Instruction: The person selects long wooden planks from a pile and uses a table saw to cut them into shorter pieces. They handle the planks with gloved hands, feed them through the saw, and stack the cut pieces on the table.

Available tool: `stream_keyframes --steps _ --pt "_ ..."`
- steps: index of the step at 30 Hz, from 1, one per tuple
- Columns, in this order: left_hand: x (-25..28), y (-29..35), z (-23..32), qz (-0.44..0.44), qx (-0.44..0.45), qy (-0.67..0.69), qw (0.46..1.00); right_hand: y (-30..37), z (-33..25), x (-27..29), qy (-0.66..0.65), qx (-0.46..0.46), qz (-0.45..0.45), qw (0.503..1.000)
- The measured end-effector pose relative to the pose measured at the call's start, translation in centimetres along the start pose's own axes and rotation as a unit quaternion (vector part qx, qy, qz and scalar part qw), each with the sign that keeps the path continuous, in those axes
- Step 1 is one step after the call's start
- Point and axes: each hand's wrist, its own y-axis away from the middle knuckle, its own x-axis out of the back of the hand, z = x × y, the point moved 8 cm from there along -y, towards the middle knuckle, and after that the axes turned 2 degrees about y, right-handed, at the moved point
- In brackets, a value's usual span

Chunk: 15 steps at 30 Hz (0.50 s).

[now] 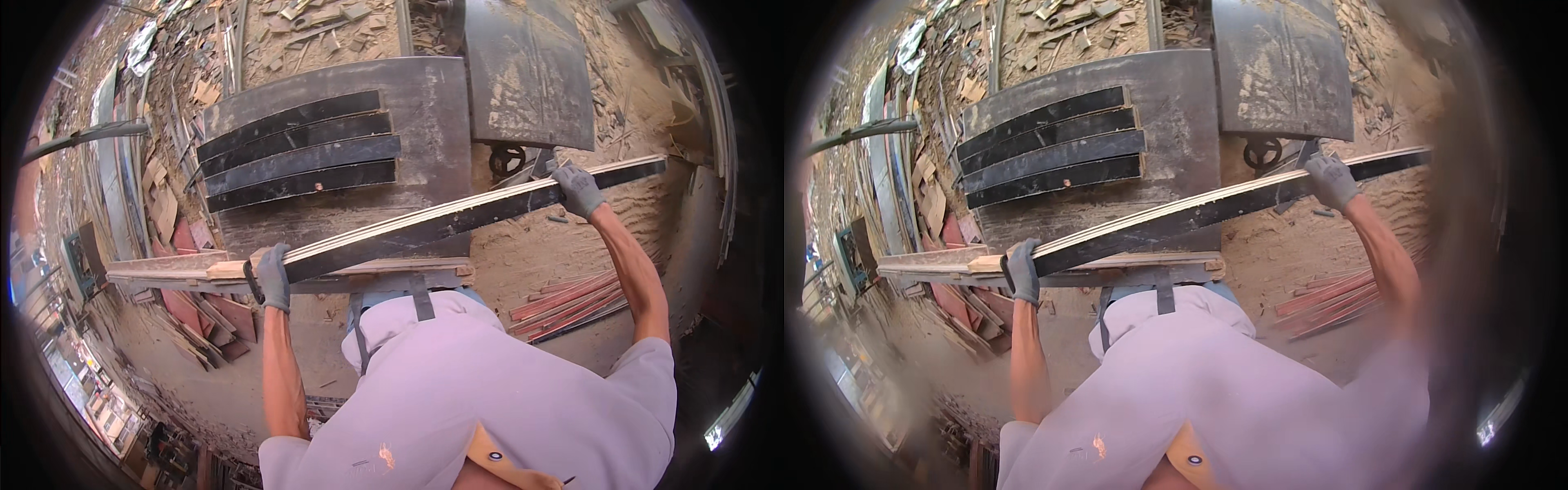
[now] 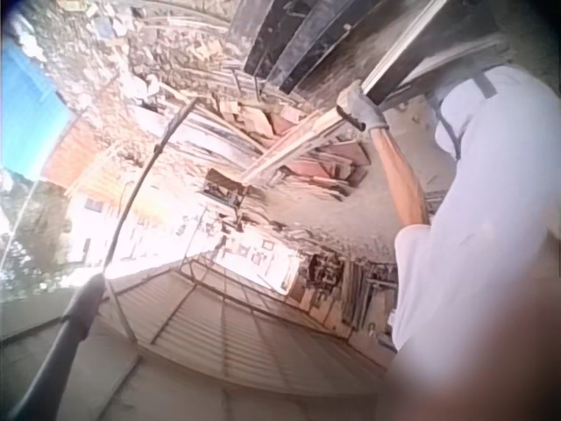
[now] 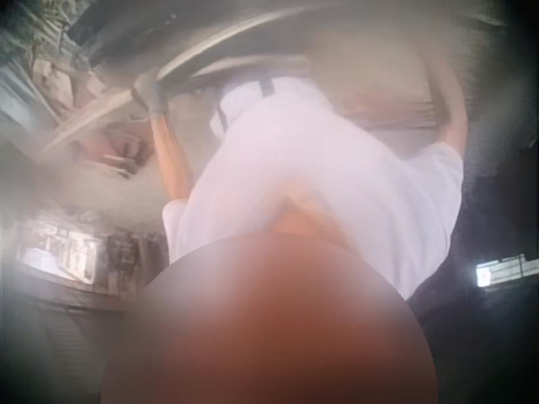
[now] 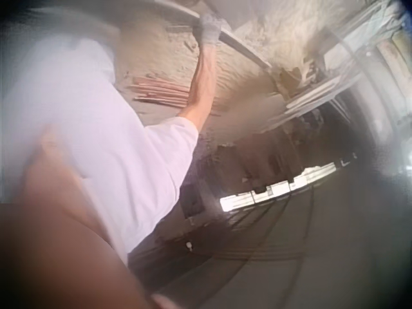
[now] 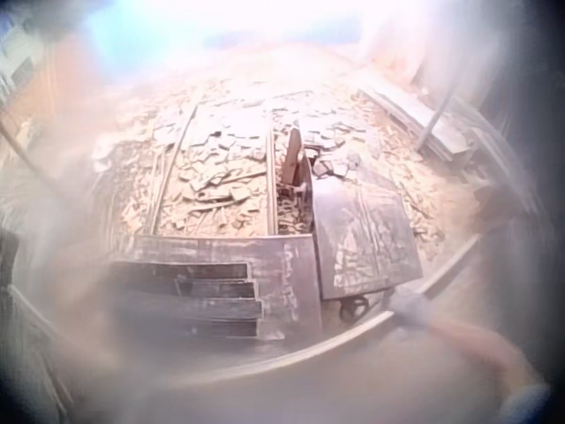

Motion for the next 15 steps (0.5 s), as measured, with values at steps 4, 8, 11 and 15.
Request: stream_keyframes --steps 4,8,11,15 --pt "-3.3 -2.1 0.8 -0.003 0.238 0.193 0.952 5.9 -0.6 -3.8 0.007 -0.067 -0.084 0.994" --pt "-4.0 -3.8 4.9 -0.043 0.035 -0.09 0.994 9.2 -2.0 -6.5 -0.009 -0.097 -0.112 0.989" --pt "-5.7 -2.9 12.1 -0.086 -0.141 -0.132 0.978 11.1 -3.1 -8.6 -0.01 -0.115 -0.12 0.986" --pt "-10.6 1.3 17.7 -0.156 -0.259 -0.071 0.95 11.0 -4.3 -9.1 -0.005 -0.102 -0.097 0.99"
